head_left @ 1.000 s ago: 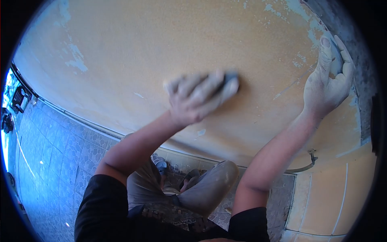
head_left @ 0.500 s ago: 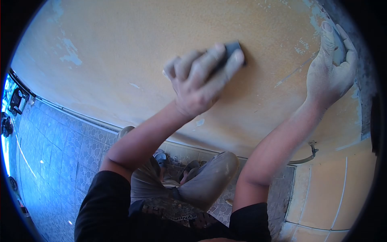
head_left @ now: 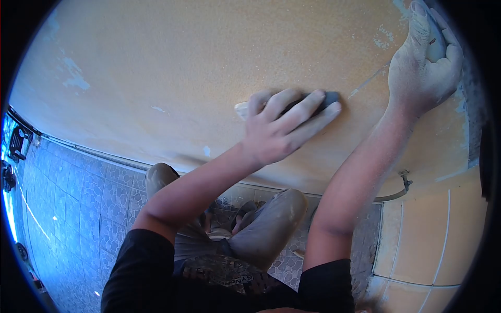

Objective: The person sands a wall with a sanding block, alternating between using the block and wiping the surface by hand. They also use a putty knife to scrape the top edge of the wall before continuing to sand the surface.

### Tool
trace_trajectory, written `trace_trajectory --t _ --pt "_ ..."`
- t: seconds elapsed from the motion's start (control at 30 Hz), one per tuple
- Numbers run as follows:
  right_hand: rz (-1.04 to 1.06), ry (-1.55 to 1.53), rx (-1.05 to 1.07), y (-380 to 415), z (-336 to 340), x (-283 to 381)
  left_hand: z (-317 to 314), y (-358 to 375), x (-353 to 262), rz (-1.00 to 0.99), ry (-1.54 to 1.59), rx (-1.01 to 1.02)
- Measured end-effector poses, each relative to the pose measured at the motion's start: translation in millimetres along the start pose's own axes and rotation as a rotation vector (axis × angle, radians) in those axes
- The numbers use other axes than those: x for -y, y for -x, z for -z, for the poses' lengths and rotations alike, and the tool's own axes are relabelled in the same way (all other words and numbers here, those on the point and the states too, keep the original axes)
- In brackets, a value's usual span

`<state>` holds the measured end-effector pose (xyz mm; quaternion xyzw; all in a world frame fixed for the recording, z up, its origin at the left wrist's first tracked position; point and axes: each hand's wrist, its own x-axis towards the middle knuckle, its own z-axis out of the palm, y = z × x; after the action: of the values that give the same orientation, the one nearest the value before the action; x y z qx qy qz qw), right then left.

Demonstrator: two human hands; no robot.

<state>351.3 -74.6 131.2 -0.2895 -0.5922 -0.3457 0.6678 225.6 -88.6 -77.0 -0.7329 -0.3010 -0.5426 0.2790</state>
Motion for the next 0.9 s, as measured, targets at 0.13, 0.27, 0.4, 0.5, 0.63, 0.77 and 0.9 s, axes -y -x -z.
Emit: trace_trajectory --t 0.13,0.27,0.4,0.5,0.63,0.77,0.9 --pt "-0.031 -0.010 0.049 -3.6 12.0 -21.7 -35.6 53.2 -18.9 -0.214 -0.038 0.014" --pt "-0.029 0.061 0.056 -4.2 12.0 -10.9 -27.9 181.1 -8.0 -0.388 0.088 0.414" --pt "0.096 0.180 0.099 -4.8 16.9 -15.5 -5.9 139.8 12.4 -0.241 0.086 0.271" --pt "0.197 0.160 0.042 -4.4 12.8 -31.3 20.6 39.2 40.1 -0.043 -0.033 -0.064" --pt "0.205 0.239 -0.019 -1.9 6.5 -34.6 34.8 -44.4 75.7 0.199 -0.141 -0.356" --pt "0.177 0.268 0.016 -0.7 8.4 -33.2 11.3 60.0 60.7 -0.090 -0.162 -0.176" --pt "0.197 0.215 0.027 -2.2 10.8 -34.8 21.2 103.7 58.5 -0.189 -0.087 0.032"
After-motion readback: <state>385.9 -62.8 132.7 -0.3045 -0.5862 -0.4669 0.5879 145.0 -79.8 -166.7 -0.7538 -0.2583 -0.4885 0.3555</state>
